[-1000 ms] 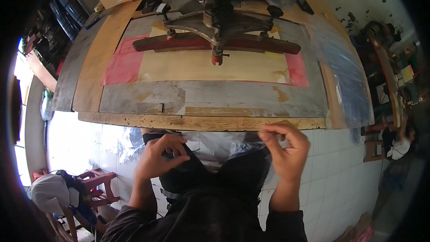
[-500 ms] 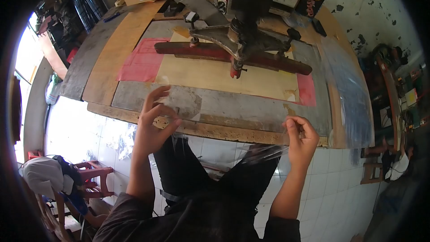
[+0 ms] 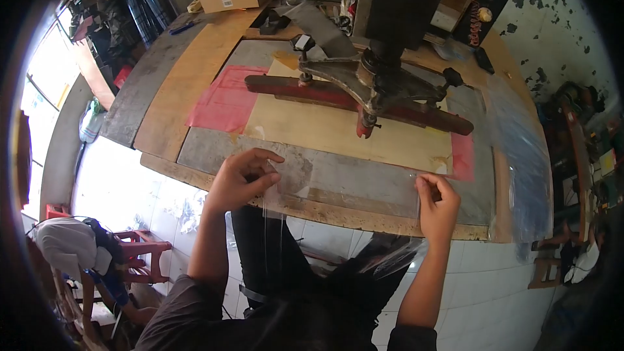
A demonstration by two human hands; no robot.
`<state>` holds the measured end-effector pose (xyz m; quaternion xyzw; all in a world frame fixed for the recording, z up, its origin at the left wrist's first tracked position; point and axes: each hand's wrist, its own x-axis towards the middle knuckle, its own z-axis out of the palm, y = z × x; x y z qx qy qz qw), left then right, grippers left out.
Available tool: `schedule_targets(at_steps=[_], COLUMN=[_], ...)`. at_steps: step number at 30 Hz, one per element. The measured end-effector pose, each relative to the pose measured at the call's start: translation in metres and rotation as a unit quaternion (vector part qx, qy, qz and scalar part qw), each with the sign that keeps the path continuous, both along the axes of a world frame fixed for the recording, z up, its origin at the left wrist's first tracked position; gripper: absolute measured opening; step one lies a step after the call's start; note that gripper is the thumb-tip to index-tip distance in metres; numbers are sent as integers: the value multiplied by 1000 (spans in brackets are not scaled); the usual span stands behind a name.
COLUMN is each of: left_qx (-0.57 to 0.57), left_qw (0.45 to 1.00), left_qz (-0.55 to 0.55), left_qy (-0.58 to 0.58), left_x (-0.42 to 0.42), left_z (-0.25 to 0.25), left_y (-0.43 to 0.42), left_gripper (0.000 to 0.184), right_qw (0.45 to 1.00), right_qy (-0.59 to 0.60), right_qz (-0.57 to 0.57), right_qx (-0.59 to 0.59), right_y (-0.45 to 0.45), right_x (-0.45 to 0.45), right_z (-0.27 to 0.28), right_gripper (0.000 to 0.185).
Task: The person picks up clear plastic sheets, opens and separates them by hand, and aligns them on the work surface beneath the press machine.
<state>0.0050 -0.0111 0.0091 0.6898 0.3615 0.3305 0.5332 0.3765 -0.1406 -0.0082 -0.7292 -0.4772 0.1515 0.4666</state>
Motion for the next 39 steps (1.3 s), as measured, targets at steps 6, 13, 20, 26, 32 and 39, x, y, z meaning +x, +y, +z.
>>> schedule_targets(at_steps=[6,13,20,26,32,39], left_qx=[0,-21,-12,-17,-22,-3], left_qw=[1000,999,1000,998,996,995], left_qz=[6,22,26,54,90,97], left_qy=[-1,-29,-2,-24,14,13], left_x=[-2,0,0,4,5,8], left_z=[3,1,3,4,0,-3], left_y=[-2,-2,-2,-4,-5,-5], left_gripper=[30,29,25,20,22,21], right_qw=[999,999,999,997,992,982], right_qy=[11,15,25,75,120,177], right_qz=[-25,-15,-5,-16,12,46], right_qx=[24,27,23,28,40,49], right_y=[-1,-3,-3,-4,-6,-9], right_x=[-4,0,0,1,8,14], right_z=[-2,-5,-2,-2,-3,1], right_gripper=[17,18,20,19,19,17])
